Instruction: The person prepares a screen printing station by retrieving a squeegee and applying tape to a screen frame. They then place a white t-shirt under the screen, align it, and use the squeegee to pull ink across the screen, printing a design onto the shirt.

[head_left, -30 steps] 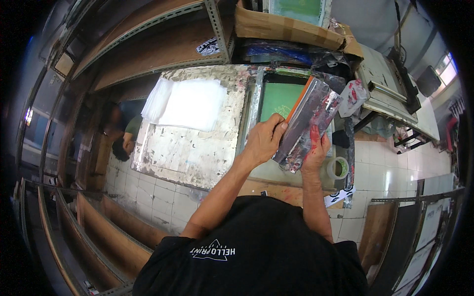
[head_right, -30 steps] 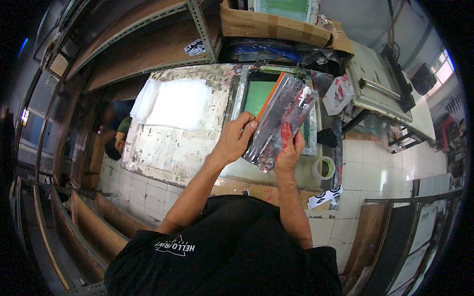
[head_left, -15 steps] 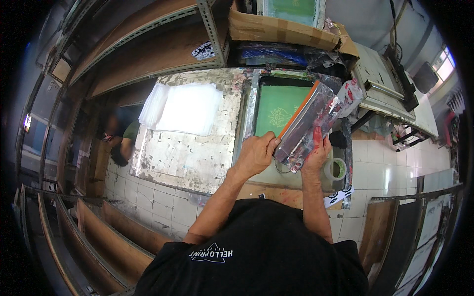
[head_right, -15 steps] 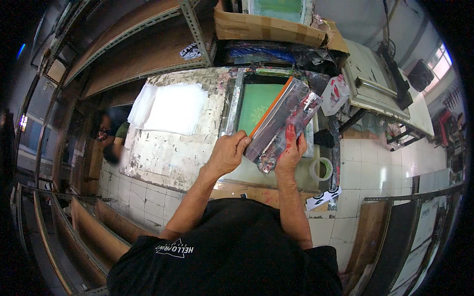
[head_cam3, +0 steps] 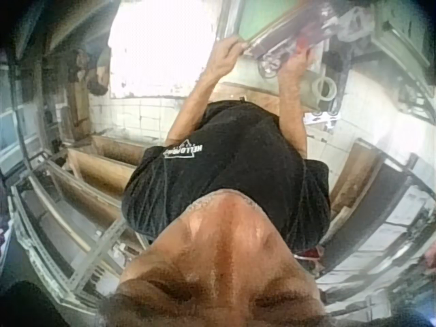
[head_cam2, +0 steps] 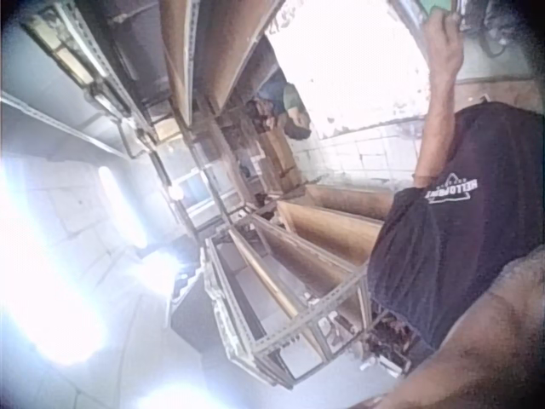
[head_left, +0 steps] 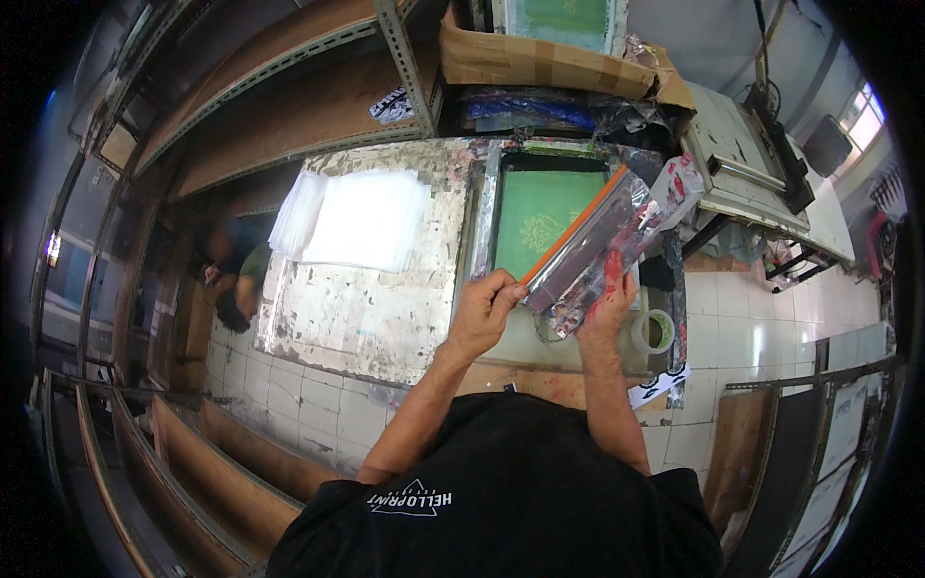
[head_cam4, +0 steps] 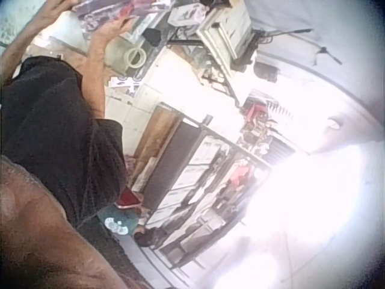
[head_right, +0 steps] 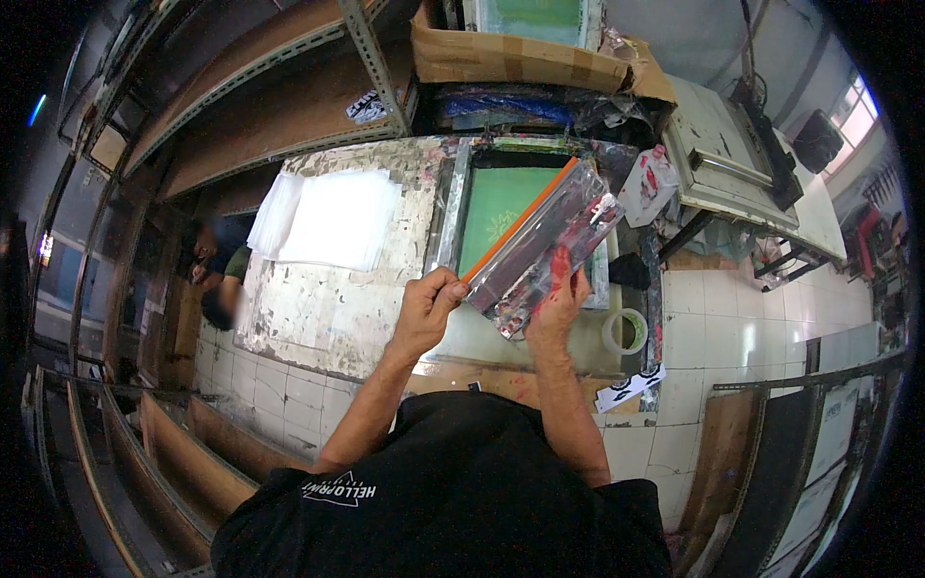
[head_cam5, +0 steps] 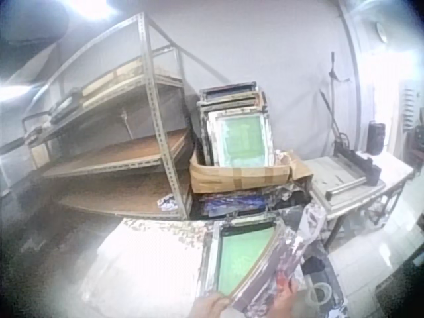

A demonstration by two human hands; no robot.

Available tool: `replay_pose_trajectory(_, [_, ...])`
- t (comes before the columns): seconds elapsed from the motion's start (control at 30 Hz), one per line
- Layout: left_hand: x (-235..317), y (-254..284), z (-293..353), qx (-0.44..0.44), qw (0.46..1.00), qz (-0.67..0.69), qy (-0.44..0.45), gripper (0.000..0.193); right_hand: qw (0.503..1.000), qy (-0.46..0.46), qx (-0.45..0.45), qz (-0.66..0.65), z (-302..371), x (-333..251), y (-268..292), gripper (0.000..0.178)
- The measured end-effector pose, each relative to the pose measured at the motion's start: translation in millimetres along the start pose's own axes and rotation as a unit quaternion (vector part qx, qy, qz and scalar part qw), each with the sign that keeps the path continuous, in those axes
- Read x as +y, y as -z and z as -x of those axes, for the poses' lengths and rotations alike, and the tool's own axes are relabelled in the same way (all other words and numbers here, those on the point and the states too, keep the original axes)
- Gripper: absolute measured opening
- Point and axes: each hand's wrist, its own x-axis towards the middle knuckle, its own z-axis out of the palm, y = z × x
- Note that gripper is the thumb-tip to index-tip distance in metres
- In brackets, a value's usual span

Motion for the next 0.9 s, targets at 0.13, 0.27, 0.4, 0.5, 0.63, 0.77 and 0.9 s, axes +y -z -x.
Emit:
replay_pose_trajectory(0.13, [5.8, -1.2, 3.1, 0.035, 0.998, 0.05, 0.001, 0.025, 0.999, -0.024, 0.024, -0.009, 2.2, 5.5, -0.3, 0.046])
replay_pose_trajectory(0.27, [1.3, 5.6, 4.9, 0.026, 0.99, 0.13, 0.041, 0.027, 0.998, -0.028, -0.063, 0.004, 6.6, -1.6, -4.2, 0.031])
replay_pose_trajectory(0.4, [-4.7, 11.6, 1.8, 0.057, 0.947, 0.312, 0.045, 0.034, 0.997, -0.041, -0.05, -0.039, 15.3, -3.0, -15.7, 0.027])
replay_pose_trajectory(0.5, [-1.0, 22.1, -4.7, 0.088, 0.948, 0.304, 0.036, 0.039, 0.995, -0.052, -0.046, -0.064, 3.3, -9.3, -10.1, 0.032])
replay_pose_trajectory(0.63, [-6.2, 28.0, -3.7, 0.069, 0.98, 0.174, 0.069, 0.046, 0.997, -0.026, -0.036, -0.061, -5.2, -15.9, -6.6, 0.035])
replay_pose_trajectory(0.77, [-2.4, 0.4, -3.9, 0.055, 0.975, 0.194, 0.093, 0.029, 0.998, -0.018, -0.042, -0.033, -5.8, -8.7, -3.6, 0.031])
replay_pose_trajectory(0.9, [0.2, -14.9, -3.1, 0.082, 0.971, 0.182, 0.129, 0.022, 0.998, -0.015, -0.063, -0.02, -2.3, -2.9, -0.2, 0.026])
